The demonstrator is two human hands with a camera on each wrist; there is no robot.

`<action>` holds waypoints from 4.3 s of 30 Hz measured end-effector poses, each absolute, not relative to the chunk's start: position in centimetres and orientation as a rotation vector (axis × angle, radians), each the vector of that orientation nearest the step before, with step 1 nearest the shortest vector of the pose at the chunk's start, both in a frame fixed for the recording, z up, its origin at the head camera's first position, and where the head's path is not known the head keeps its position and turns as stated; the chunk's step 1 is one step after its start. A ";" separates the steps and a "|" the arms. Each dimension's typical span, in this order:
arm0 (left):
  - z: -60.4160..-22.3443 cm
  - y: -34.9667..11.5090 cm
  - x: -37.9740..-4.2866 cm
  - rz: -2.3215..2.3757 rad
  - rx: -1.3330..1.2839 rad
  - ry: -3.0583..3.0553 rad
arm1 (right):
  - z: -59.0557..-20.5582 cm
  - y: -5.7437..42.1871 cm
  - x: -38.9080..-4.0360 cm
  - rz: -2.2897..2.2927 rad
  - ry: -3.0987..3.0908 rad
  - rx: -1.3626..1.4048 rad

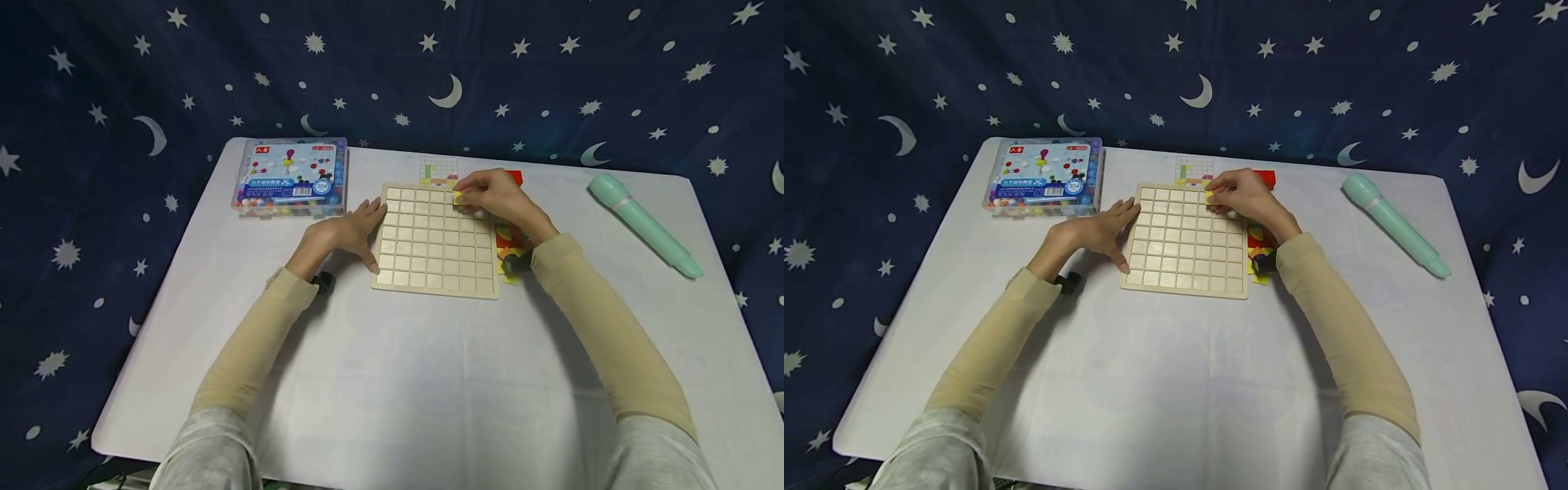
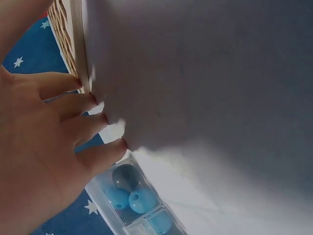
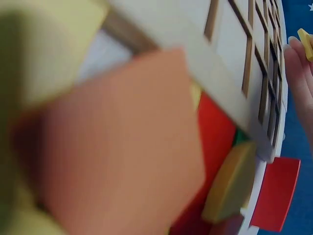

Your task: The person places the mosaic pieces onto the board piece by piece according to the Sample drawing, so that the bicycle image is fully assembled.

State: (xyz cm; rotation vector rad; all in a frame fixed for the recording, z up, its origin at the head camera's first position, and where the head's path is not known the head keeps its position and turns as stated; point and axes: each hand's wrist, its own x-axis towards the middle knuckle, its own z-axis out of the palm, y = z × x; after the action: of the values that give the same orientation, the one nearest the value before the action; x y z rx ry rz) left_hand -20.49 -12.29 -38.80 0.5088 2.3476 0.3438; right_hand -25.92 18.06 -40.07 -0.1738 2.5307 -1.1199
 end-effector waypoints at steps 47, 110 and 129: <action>-39.2 -12.3 -20.1 0.405 0.504 2.384 | -40.5 11.1 -23.9 -0.897 2.581 -0.599; -39.3 -12.6 -19.9 0.466 0.524 2.381 | -41.1 27.1 -22.3 -0.896 2.681 -0.050; -39.3 -12.7 -20.0 0.462 0.514 2.386 | -41.4 28.1 -22.8 -0.867 2.625 0.013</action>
State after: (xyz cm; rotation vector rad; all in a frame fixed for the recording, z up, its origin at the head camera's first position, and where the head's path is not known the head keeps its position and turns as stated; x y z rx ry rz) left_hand -20.00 -12.66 -39.30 0.5139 2.3862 0.4621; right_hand -22.75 28.13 -41.39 0.0132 2.6250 -0.8671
